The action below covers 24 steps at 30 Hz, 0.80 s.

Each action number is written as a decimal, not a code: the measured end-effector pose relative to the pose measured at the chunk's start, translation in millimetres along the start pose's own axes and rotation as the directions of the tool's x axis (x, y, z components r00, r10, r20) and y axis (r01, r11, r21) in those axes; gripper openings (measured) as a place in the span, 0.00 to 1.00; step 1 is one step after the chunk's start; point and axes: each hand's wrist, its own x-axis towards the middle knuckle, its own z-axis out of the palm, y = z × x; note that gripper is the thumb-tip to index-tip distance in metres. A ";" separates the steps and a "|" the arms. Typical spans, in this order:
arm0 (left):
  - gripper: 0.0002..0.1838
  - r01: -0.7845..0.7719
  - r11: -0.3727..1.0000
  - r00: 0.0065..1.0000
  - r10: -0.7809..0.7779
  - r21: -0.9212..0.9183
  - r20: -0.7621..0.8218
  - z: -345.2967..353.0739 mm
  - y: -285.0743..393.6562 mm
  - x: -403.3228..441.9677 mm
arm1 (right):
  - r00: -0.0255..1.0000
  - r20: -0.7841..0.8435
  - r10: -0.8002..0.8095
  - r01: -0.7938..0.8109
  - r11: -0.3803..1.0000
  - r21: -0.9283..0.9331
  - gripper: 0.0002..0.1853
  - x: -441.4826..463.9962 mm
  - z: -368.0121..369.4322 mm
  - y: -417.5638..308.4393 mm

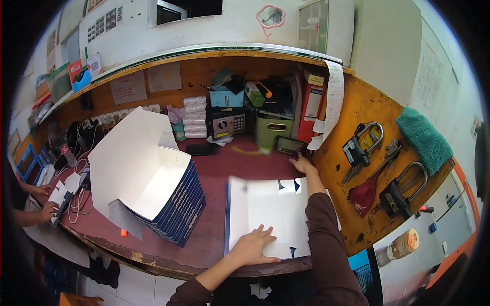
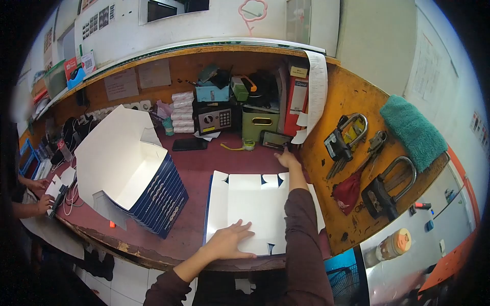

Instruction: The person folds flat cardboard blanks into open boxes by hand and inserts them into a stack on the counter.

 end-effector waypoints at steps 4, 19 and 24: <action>0.25 -0.114 0.991 0.992 0.117 0.072 -0.042 -2.7 2.0 1.4 | 0.963 -0.064 -0.261 0.257 0.964 -0.064 0.25 -35.7 -59.0 -23.5; 0.14 -0.089 0.836 0.606 -0.386 -0.542 -0.695 -112.6 17.3 -19.6 | 0.556 0.300 -0.775 0.452 0.585 0.674 0.13 -394.8 -117.9 -95.7; 0.15 -0.434 0.344 0.670 -0.494 -0.832 -0.554 -56.3 39.7 -23.9 | 0.887 0.263 -0.378 -0.140 0.322 0.936 0.17 -394.8 1.3 -91.3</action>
